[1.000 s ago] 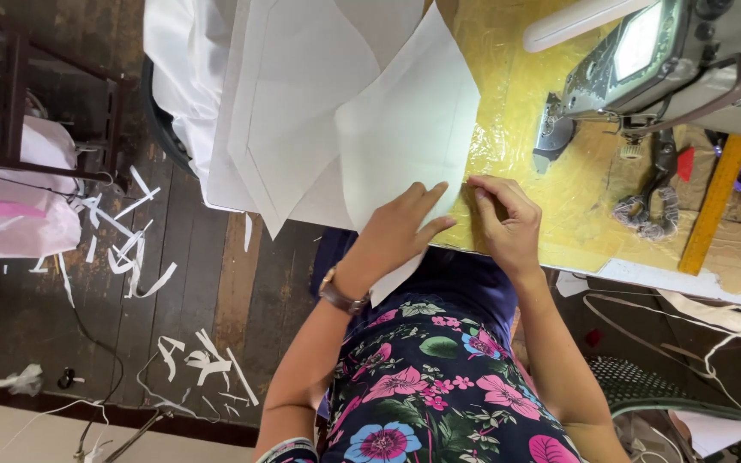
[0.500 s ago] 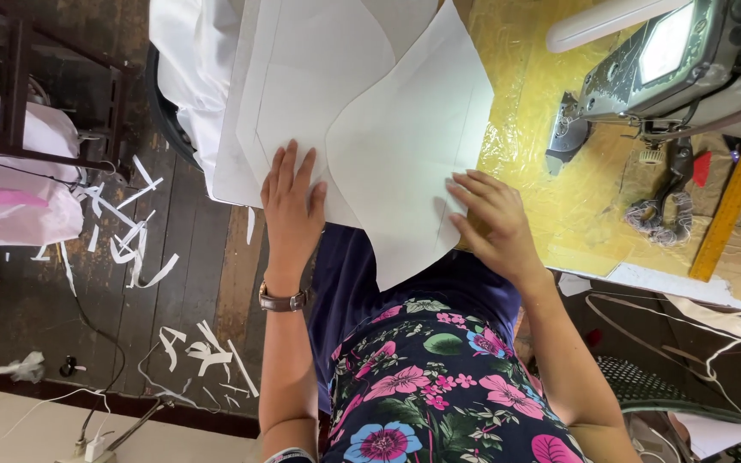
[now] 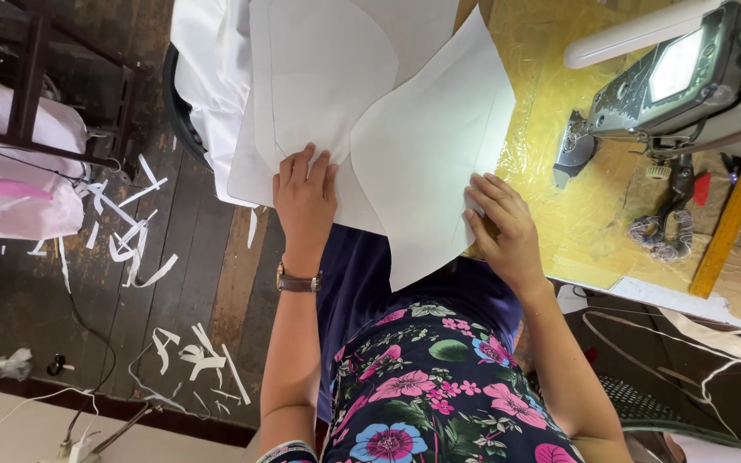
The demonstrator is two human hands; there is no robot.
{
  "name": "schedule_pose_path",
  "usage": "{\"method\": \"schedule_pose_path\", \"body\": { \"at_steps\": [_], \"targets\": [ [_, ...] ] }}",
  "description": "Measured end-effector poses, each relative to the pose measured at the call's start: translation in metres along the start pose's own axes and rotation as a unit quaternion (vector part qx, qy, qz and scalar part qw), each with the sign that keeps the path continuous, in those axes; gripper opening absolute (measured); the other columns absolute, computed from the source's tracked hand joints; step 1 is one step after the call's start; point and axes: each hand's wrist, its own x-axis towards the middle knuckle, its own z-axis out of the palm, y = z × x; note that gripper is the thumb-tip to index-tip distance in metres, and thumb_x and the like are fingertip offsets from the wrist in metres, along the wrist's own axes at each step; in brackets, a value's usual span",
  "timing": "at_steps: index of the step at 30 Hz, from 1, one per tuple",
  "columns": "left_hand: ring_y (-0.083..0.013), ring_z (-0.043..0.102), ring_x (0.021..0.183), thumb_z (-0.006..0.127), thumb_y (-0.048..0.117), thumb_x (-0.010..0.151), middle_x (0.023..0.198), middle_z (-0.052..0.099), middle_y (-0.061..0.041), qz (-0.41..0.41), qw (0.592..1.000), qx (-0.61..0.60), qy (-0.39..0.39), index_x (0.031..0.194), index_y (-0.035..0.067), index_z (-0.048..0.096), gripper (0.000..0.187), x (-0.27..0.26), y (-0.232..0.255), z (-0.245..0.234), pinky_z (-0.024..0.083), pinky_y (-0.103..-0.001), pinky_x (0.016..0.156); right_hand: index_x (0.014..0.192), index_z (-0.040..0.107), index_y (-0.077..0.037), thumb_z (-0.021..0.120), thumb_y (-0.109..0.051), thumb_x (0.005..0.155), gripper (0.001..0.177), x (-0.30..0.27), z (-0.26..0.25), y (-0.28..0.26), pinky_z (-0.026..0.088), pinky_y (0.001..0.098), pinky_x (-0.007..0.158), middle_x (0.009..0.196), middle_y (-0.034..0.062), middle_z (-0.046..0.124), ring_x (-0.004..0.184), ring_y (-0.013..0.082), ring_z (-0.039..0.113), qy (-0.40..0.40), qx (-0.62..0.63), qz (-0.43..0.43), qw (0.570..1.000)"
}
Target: The person is aligning paper patterns on white fabric, using a ruler and pencil to mark lines, and folding the materials on a work table next to a sewing machine.
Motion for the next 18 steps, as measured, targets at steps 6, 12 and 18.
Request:
{"method": "schedule_pose_path", "body": {
  "at_steps": [6,12,18],
  "targets": [
    [-0.0136,0.067,0.086,0.064,0.018,0.103,0.090,0.066,0.006,-0.096,0.995,-0.038,0.001,0.101,0.018,0.072,0.007,0.025,-0.018,0.012,0.053,-0.025,0.067,0.127,0.074,-0.009,0.072,-0.012,0.098,0.030,-0.002,0.002,-0.001,0.047,0.0467,0.105,0.136,0.0128,0.069,0.131,0.0373,0.060,0.011,0.010,0.015,1.000],
    [-0.0200,0.066,0.085,0.061,0.009,0.104,0.097,0.063,0.002,-0.067,0.985,-0.101,0.124,0.111,0.014,0.066,0.010,0.056,0.016,-0.039,0.055,-0.032,0.077,0.127,0.074,-0.010,0.072,-0.013,0.098,0.029,0.000,-0.001,-0.005,0.047,0.0459,0.105,0.135,0.0116,0.069,0.131,0.0364,0.060,0.006,0.013,0.028,1.000],
    [-0.0308,0.070,0.098,0.066,0.002,0.096,0.106,0.071,-0.009,0.120,0.974,-0.191,-0.005,0.114,0.009,0.074,0.021,0.015,0.065,-0.037,0.055,-0.040,0.082,0.128,0.073,-0.007,0.071,-0.012,0.098,0.031,0.001,-0.002,-0.004,0.048,0.0490,0.105,0.135,0.0142,0.068,0.131,0.0387,0.059,-0.008,0.001,0.030,1.000]
  ]
}}
